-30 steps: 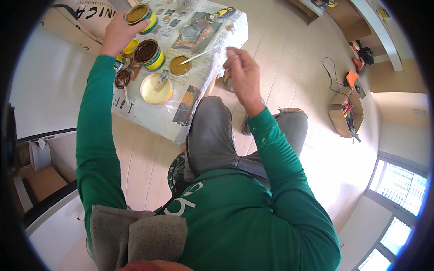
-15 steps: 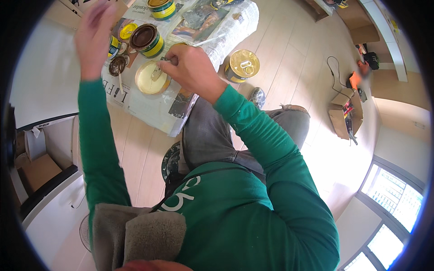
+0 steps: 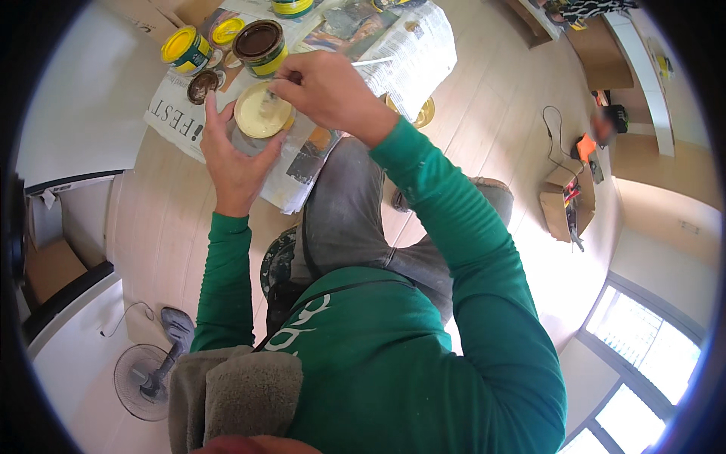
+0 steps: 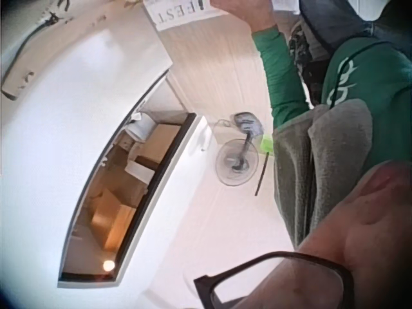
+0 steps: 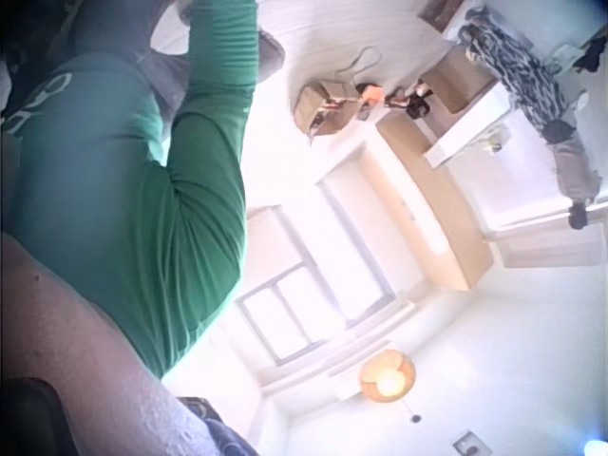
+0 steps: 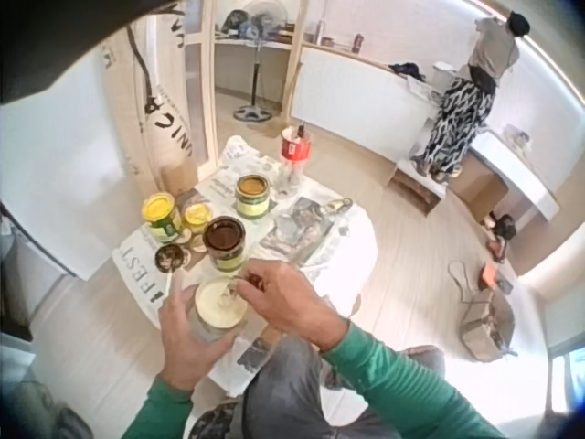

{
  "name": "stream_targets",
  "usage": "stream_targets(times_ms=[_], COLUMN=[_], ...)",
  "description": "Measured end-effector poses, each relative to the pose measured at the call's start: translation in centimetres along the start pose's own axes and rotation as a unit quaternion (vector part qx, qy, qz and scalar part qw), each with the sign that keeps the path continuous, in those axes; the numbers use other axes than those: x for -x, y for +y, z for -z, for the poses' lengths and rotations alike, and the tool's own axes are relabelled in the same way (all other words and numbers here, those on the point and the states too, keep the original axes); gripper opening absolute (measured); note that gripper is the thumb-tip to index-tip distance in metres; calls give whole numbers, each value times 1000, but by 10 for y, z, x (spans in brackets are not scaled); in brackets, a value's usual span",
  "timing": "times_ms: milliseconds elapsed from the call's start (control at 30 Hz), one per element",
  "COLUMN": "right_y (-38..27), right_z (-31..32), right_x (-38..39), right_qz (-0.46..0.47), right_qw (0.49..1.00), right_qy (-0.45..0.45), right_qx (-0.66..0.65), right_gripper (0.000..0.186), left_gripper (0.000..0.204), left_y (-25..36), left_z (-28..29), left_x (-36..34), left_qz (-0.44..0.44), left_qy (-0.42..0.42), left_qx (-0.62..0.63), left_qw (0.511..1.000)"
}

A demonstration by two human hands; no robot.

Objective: The person sits on the floor and mixes paint in a small container using a stick. They scoop paint from a larger can and stir it into the smaller container repeatedly.

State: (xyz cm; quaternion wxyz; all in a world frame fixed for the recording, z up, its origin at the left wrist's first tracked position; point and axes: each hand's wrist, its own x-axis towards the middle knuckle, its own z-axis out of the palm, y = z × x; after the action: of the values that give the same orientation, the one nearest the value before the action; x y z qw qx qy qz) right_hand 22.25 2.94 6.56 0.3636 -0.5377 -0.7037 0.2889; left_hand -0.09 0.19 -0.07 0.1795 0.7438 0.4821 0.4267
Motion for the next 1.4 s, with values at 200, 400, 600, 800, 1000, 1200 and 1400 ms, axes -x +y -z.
stream_targets(times_ms=[200, 400, 600, 800, 1000, 1200, 1400], right_y=[13, -1, 13, 7, 11, 6, -1], right_z=[8, -13, 15, -15, 5, -15, 1], right_x=[-6, -5, -4, -10, -3, -11, 5], right_qz=[-11, -4, -6, 12, 12, 30, 14], right_qw=[998, 1000, 997, 999, 998, 995, 999], right_qy=[32, 20, 17, 43, -2, 78, 23], right_qx=[57, 1, 74, 19, 63, 47, 45], right_gripper=[27, 27, 30, 29, 29, 28, 28], left_gripper=[126, 127, 127, 126, 126, 125, 125], left_y=[-1, -4, 0, -1, -1, -5, -3], left_z=[1, -2, 0, 0, -1, -1, -5], left_x=[1, 2, 1, 2, 1, 2, 0], left_qz=[-11, -15, -4, -13, -12, -16, -24], left_qy=[6, 16, 10, 22, 21, 25, 32], left_qx=[-28, -26, -29, -21, -24, -14, -23], left_qw=[1000, 999, 1000, 999, 999, 999, 999])
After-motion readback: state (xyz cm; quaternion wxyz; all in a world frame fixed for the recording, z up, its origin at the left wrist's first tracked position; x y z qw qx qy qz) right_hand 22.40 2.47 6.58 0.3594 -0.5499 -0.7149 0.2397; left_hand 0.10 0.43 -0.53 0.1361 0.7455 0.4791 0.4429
